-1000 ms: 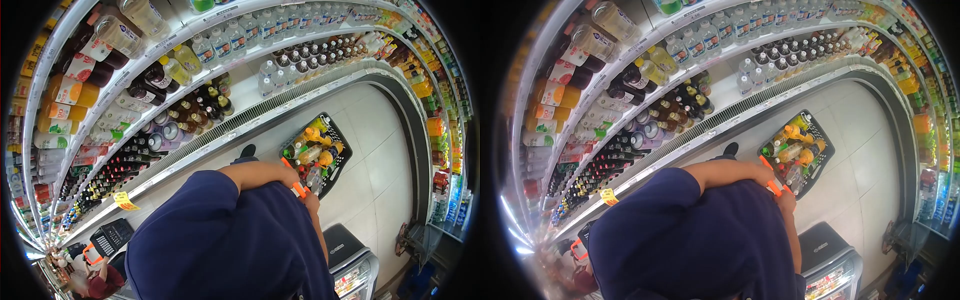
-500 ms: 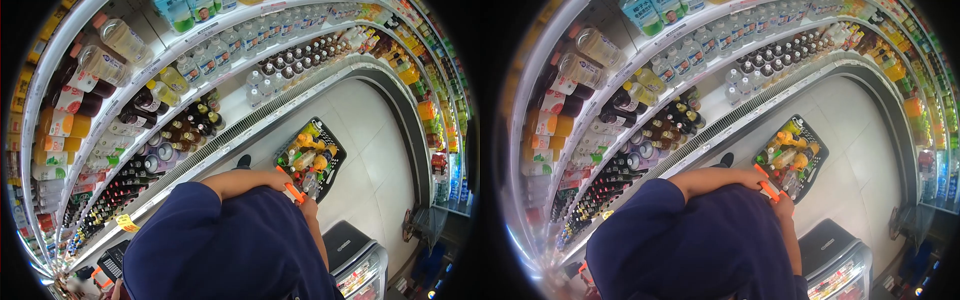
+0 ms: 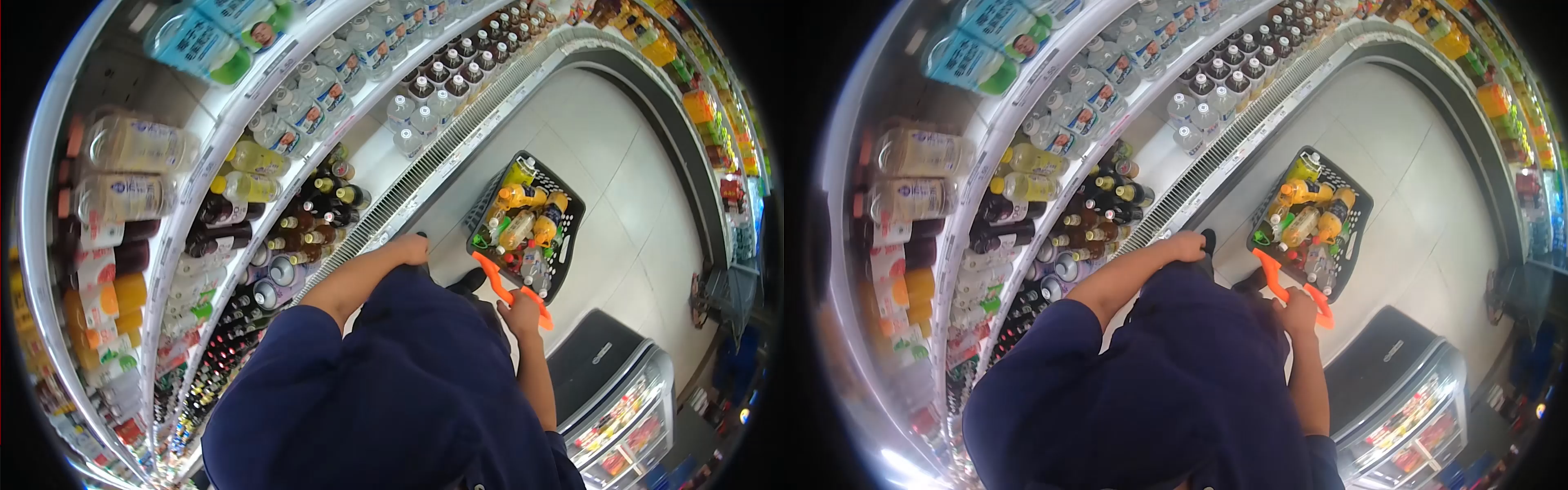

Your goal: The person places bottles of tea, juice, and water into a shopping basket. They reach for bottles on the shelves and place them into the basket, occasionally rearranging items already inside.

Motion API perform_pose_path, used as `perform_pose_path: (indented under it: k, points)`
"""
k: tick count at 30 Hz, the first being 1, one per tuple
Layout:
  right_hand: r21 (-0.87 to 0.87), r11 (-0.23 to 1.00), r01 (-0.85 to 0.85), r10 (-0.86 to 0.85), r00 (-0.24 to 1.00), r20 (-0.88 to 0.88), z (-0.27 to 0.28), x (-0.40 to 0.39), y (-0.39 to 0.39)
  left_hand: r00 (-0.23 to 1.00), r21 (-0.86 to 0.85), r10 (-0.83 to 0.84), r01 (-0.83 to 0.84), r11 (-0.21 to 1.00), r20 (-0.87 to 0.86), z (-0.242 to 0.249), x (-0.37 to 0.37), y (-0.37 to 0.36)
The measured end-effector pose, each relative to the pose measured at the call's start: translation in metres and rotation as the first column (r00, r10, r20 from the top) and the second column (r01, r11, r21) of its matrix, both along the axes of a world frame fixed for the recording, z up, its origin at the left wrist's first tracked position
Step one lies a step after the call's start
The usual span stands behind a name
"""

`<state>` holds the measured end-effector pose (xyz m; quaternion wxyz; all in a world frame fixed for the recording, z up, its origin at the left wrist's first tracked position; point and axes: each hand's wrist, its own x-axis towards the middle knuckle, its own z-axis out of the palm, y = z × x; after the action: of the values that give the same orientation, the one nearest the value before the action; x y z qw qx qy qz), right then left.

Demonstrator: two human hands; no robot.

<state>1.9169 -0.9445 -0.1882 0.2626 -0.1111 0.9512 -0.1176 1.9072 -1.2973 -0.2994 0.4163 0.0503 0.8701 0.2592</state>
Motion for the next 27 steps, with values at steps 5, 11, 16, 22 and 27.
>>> perform_pose_path:
  k: [5, 11, 16, 22, 27]
  points:
    - [0.013, 1.0, 0.018, -0.017, 0.997, -0.081, 0.005, 0.001, -0.019, 0.974, -0.062, 0.158, -0.17, 0.984, -0.16, -0.031, -0.032, -0.078]
    - [0.046, 0.995, 0.089, -0.086, 0.994, -0.061, 0.011, -0.004, -0.036, 0.825, -0.098, 0.457, -0.512, 0.853, -0.333, -0.021, -0.112, -0.136]
    - [0.087, 0.99, 0.111, -0.108, 0.993, -0.04, 0.013, -0.014, -0.044, 0.807, -0.226, 0.455, -0.557, 0.799, -0.376, -0.008, -0.174, -0.141]
    - [0.101, 0.987, 0.127, -0.127, 0.992, -0.012, 0.011, -0.016, -0.041, 0.818, -0.226, 0.358, -0.493, 0.84, -0.451, -0.048, -0.213, -0.142]
    - [0.074, 0.987, 0.14, -0.14, 0.99, -0.003, 0.011, -0.02, -0.036, 0.833, -0.269, 0.299, -0.455, 0.849, -0.466, -0.048, -0.227, -0.136]
